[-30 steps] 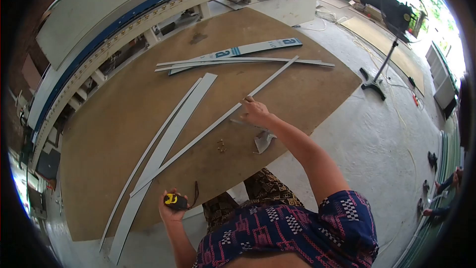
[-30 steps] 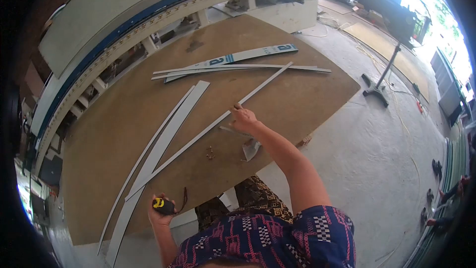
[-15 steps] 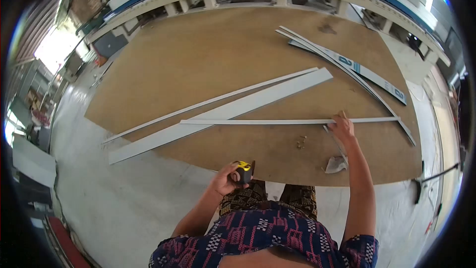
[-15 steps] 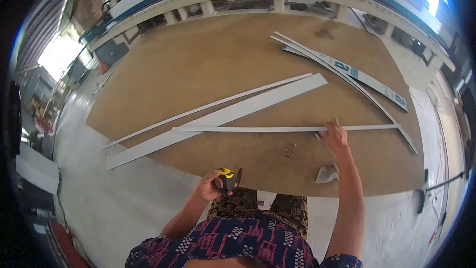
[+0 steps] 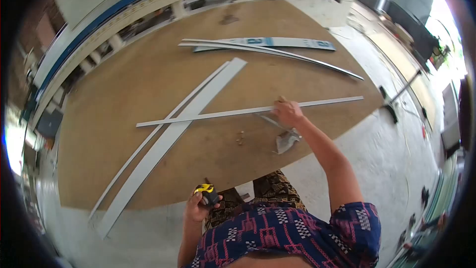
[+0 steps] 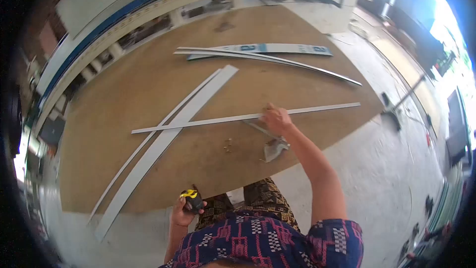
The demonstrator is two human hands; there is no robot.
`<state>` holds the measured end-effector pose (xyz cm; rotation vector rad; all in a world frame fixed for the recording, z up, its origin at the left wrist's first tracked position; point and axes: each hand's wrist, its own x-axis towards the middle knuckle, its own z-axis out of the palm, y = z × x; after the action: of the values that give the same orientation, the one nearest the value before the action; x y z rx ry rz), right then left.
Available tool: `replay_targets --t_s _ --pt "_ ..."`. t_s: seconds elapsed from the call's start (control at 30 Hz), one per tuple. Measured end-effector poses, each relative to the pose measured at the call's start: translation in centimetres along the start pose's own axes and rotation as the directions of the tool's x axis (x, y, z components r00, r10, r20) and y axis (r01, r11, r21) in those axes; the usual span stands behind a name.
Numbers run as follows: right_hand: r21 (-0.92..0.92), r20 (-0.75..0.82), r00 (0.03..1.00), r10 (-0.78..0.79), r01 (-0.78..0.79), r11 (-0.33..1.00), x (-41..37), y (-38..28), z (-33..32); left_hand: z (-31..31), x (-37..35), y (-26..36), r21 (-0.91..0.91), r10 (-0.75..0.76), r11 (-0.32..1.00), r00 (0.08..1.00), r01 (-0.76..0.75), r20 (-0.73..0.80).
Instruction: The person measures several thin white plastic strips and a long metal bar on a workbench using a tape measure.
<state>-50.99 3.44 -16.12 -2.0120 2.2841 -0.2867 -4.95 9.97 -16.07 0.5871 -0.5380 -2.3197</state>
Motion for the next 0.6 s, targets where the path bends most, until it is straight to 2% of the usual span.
replay_targets --t_s 0.1,0.2,0.3,0.4,0.5,0.57,0.6 --pt "0.057 -0.039 0.998 0.050 -0.047 0.997 -0.9 -1.2 -1.1 1.1 0.6 -0.1 -0.069 -0.046 0.997 0.999 0.045 -0.024" --pt "0.097 -0.091 0.994 0.054 -0.045 0.994 -1.0 -1.1 -0.5 2.3 1.1 -0.1 -0.030 -0.062 0.998 0.998 0.061 -0.029" --pt "0.125 -0.136 0.990 0.040 -0.023 0.992 -1.0 -0.7 0.2 3.6 2.3 0.1 0.131 -0.057 0.990 0.998 0.060 -0.025" --pt "0.309 -0.283 0.952 0.115 -0.023 0.951 -2.5 -4.5 -2.3 7.2 3.3 0.3 0.239 0.002 0.971 0.997 0.016 -0.077" --pt "0.575 -0.138 0.990 -0.002 0.082 0.814 -4.9 -8.3 -3.8 9.6 4.9 0.2 0.336 0.060 0.942 0.995 -0.028 -0.084" --pt "0.794 -0.165 0.982 -0.089 0.186 0.578 -7.8 -11.6 -5.2 10.3 6.0 -0.1 0.555 0.120 0.829 0.991 -0.070 -0.054" --pt "0.873 -0.048 0.997 -0.061 0.072 0.483 -9.2 -13.2 -6.7 10.6 6.5 -0.2 0.652 0.149 0.753 0.988 -0.093 -0.032"
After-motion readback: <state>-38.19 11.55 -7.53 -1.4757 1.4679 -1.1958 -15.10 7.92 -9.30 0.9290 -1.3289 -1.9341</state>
